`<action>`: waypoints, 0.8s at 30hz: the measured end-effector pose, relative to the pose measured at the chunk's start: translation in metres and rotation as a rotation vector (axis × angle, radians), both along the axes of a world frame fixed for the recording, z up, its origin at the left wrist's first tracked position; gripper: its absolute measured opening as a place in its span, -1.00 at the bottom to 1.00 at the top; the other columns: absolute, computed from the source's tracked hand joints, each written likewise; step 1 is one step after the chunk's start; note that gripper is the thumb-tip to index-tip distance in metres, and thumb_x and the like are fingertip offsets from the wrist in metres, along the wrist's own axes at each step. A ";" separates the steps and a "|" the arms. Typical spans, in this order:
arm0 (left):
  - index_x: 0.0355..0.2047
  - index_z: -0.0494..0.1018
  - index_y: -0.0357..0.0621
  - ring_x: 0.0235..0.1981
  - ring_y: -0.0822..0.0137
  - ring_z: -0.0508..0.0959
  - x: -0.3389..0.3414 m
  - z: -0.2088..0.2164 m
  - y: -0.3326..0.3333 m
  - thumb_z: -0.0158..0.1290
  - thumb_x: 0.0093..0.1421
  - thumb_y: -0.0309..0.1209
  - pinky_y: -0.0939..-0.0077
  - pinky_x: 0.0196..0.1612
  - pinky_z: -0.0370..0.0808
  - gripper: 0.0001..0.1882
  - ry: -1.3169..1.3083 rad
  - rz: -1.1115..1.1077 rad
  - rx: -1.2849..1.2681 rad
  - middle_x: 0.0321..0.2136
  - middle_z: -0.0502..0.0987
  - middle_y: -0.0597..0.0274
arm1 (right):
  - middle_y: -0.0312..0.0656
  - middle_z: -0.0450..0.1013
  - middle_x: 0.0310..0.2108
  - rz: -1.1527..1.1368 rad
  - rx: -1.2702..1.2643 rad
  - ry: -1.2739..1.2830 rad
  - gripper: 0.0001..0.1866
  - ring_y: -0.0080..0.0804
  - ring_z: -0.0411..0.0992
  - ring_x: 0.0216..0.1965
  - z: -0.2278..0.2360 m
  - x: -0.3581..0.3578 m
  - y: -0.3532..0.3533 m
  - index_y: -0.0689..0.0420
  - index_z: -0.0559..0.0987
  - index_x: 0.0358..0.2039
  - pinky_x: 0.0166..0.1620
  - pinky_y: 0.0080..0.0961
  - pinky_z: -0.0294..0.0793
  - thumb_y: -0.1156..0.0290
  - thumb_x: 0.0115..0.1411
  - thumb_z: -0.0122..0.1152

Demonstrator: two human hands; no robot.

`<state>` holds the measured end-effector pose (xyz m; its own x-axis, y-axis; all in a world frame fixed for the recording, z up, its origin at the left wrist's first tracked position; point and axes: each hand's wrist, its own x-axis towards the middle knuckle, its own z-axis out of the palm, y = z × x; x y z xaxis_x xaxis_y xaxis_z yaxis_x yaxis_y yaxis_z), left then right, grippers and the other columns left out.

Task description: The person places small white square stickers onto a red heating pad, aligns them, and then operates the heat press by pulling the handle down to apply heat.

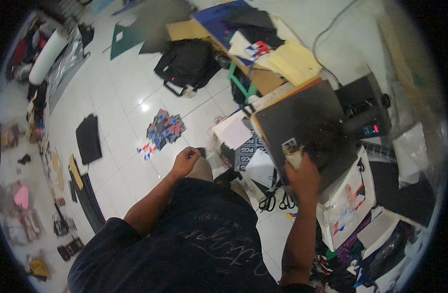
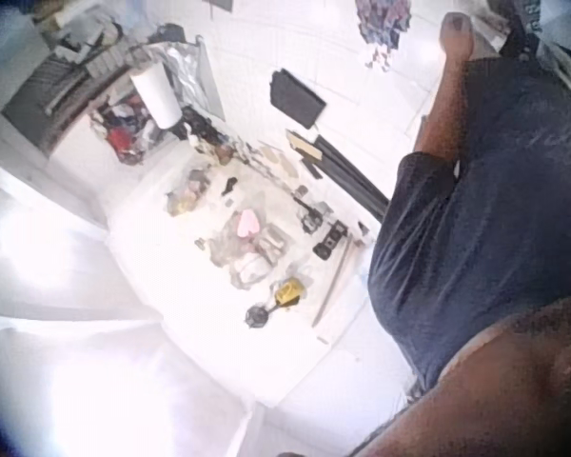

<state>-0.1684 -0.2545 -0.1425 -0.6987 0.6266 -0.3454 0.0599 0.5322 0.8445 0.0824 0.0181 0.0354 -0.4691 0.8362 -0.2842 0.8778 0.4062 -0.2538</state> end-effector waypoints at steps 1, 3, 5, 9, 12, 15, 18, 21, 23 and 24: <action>-0.29 0.50 -0.25 -0.38 0.30 0.55 0.000 0.008 0.020 0.08 0.17 -0.31 0.44 -0.25 0.48 -0.76 -0.037 -0.012 0.042 -0.43 0.56 0.09 | 0.15 0.51 -0.24 -0.010 -0.002 -0.008 -0.45 0.14 0.48 -0.17 0.000 0.000 0.000 0.19 0.43 -0.11 -0.12 -0.04 0.43 0.03 0.02 0.21; -0.29 0.50 -0.26 -0.38 0.41 0.52 -0.002 0.014 0.056 0.07 0.20 -0.29 0.52 -0.26 0.45 -0.76 -0.015 -0.074 0.115 -0.43 0.56 0.16 | 0.13 0.52 -0.25 -0.032 -0.025 -0.018 -0.43 0.10 0.50 -0.19 0.004 -0.004 -0.001 0.18 0.44 -0.11 -0.14 -0.07 0.45 0.02 -0.01 0.23; -0.31 0.51 -0.25 -0.31 0.43 0.51 0.007 0.042 0.107 0.09 0.21 -0.35 0.55 -0.20 0.44 -0.81 -0.054 -0.155 0.199 -0.36 0.56 0.22 | 0.10 0.54 -0.27 -0.076 -0.003 0.029 -0.42 0.06 0.52 -0.23 -0.002 0.007 0.001 0.17 0.45 -0.13 -0.17 -0.09 0.47 0.01 -0.05 0.27; -0.23 0.47 -0.24 -0.29 0.48 0.46 0.013 0.039 0.175 0.03 0.28 -0.32 0.59 -0.18 0.38 -0.78 -0.217 -0.179 0.314 -0.34 0.52 0.27 | 0.09 0.53 -0.43 -0.085 0.045 0.121 -0.50 0.03 0.54 -0.32 0.002 0.011 0.004 0.14 0.49 -0.25 -0.23 -0.11 0.49 0.03 -0.10 0.32; -0.18 0.45 -0.26 -0.24 0.44 0.44 0.018 0.049 0.210 -0.02 0.31 -0.24 0.56 -0.13 0.36 -0.70 -0.214 -0.110 0.285 -0.29 0.50 0.22 | 0.05 0.55 -0.35 -0.073 -0.012 0.129 -0.49 0.02 0.54 -0.29 0.001 0.013 0.007 0.15 0.48 -0.23 -0.22 -0.07 0.48 0.04 -0.08 0.29; -0.10 0.37 -0.34 -0.15 0.34 0.41 0.020 0.047 0.233 -0.09 0.33 -0.17 0.46 -0.02 0.32 -0.59 -0.220 -0.067 0.263 -0.19 0.46 0.13 | 0.03 0.55 -0.36 -0.071 0.009 0.169 -0.49 0.02 0.54 -0.30 0.003 0.017 0.001 0.13 0.47 -0.23 -0.22 -0.07 0.48 0.01 -0.08 0.27; -0.09 0.37 -0.29 -0.28 0.33 0.41 0.005 0.022 0.249 -0.16 0.34 -0.06 0.45 -0.16 0.35 -0.53 -0.355 0.000 0.215 -0.29 0.45 0.20 | 0.02 0.54 -0.35 -0.074 -0.003 0.140 -0.50 0.01 0.53 -0.31 0.003 0.008 -0.002 0.12 0.47 -0.24 -0.20 -0.08 0.48 0.00 -0.07 0.25; -0.14 0.43 -0.21 -0.42 0.35 0.39 0.008 0.034 0.267 -0.22 0.32 0.04 0.46 -0.34 0.32 -0.47 -0.593 -0.020 0.086 -0.40 0.43 0.25 | -0.01 0.55 -0.34 -0.081 -0.003 0.098 -0.52 0.01 0.53 -0.29 0.005 0.008 -0.003 0.12 0.47 -0.26 -0.19 -0.06 0.47 0.01 -0.05 0.24; -0.18 0.45 -0.21 -0.44 0.36 0.40 -0.008 0.006 0.282 -0.22 0.31 0.05 0.47 -0.34 0.33 -0.47 -0.599 -0.032 0.042 -0.42 0.43 0.25 | -0.01 0.54 -0.31 -0.080 -0.042 0.035 -0.51 0.01 0.52 -0.25 0.008 0.004 0.001 0.12 0.46 -0.24 -0.18 -0.06 0.47 0.01 -0.04 0.24; -0.20 0.46 -0.21 -0.45 0.37 0.40 -0.018 -0.011 0.285 -0.22 0.31 0.05 0.48 -0.34 0.34 -0.46 -0.609 -0.024 0.027 -0.44 0.44 0.25 | -0.01 0.54 -0.34 -0.068 -0.001 0.051 -0.51 0.01 0.52 -0.28 0.009 0.000 0.004 0.11 0.45 -0.25 -0.20 -0.08 0.47 -0.01 -0.05 0.25</action>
<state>-0.1866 0.0306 -0.1537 -0.3660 0.6540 -0.6621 -0.4264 0.5145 0.7440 0.0824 0.0223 0.0444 -0.4249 0.8665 -0.2619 0.8893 0.3456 -0.2994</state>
